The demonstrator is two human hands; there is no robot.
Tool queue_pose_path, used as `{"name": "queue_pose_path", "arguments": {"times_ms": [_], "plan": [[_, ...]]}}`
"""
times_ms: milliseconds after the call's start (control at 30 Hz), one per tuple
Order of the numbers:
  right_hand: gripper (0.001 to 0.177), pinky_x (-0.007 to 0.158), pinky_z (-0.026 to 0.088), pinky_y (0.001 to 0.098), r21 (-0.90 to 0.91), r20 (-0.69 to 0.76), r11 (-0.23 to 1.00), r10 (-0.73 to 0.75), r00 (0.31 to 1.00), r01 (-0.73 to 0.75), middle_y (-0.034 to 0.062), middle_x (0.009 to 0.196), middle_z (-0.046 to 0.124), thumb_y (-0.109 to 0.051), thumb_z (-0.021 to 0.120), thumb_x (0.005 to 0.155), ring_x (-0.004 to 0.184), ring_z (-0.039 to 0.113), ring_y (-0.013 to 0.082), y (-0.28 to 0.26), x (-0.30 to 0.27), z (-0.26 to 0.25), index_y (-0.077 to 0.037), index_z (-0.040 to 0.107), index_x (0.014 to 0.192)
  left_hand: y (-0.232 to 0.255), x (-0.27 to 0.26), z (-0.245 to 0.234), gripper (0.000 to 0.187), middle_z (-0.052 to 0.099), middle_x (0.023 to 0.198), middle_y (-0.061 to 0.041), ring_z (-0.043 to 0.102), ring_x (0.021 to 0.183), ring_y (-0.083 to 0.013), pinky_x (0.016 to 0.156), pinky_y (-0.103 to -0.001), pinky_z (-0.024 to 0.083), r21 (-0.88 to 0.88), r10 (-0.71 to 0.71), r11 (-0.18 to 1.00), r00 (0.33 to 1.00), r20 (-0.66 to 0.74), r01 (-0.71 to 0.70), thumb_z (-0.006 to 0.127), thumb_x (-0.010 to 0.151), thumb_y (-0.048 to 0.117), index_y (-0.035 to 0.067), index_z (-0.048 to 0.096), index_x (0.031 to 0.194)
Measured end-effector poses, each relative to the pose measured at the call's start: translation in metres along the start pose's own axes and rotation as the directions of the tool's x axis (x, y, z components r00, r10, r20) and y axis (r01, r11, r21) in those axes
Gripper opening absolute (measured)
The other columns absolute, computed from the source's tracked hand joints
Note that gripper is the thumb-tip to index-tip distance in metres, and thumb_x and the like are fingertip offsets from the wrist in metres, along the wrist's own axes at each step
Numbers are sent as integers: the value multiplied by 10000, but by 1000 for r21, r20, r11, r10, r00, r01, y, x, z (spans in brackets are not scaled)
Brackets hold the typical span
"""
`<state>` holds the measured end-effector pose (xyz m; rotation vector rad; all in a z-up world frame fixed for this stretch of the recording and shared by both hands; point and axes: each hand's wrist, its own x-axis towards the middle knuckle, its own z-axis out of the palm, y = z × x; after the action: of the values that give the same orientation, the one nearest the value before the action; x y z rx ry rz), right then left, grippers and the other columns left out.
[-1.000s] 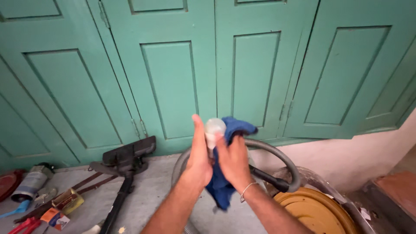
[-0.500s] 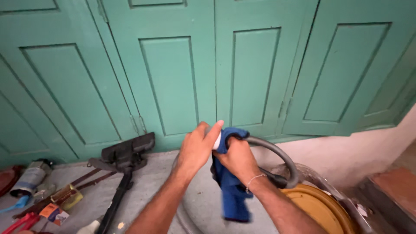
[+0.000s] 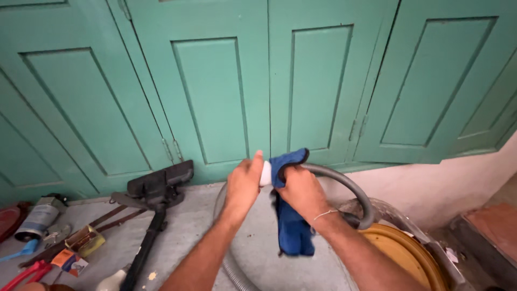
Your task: The person wipes various disassembled vacuum cleaner parts with a blue cloth. They clean the flexible hose, a small white plastic cap, the main body of the vacuum, and the long extension wand, wiping each component thoroughly before placing it down.
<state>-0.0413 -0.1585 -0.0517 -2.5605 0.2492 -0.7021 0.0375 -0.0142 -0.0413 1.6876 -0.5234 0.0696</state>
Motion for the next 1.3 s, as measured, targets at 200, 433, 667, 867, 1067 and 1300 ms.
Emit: {"name": "queue_pose_path", "arguments": {"times_ms": [200,433,667,867,1067,1300], "plan": [[396,802,548,492,122,-111,991,-47,993,61,244,1033,690,-99,826,676,970,658,444,25,-8,27,-32,687,1041,-63,-8,10,521,598,620,-76,485,455,-129,402,-283,377,-477,-565,630,783,261,613,650,921,550,31,675,876],[412,783,572,365,596,518,705,29,855,-385,133,1004,759,-87,868,745,873,739,206,92,-8,51,-7,703,1113,-122,-8,12,477,620,636,-57,467,457,-92,391,-260,349,-375,-470,755,843,262,538,655,917,520,50,731,905],[297,827,590,343,737,635,148,180,751,-659,68,1015,768,-116,768,833,916,720,180,104,5,55,2,729,1103,-152,4,19,493,612,633,-77,462,446,-108,388,-253,315,-506,-479,437,669,569,744,556,977,553,68,638,970],[192,749,559,391,800,437,106,570,695,-590,108,965,730,-123,710,869,843,688,227,131,3,80,-5,722,1020,-183,6,38,401,657,831,-28,560,655,-98,594,-272,496,-496,-382,605,773,506,623,645,929,438,88,718,1111],[148,720,525,366,832,315,155,658,684,-532,81,919,705,-120,715,885,828,655,208,157,-6,81,-4,691,974,-286,12,93,503,643,1094,-119,607,898,-198,789,-391,517,-431,-575,699,807,133,570,840,842,180,98,566,1256],[192,775,534,331,853,295,75,747,596,-516,72,946,726,-128,729,877,859,676,188,182,-19,75,15,723,1005,-310,-8,135,543,617,1259,-167,681,1066,-357,877,-412,561,175,-114,976,989,-98,130,797,766,45,39,599,1272]]}}
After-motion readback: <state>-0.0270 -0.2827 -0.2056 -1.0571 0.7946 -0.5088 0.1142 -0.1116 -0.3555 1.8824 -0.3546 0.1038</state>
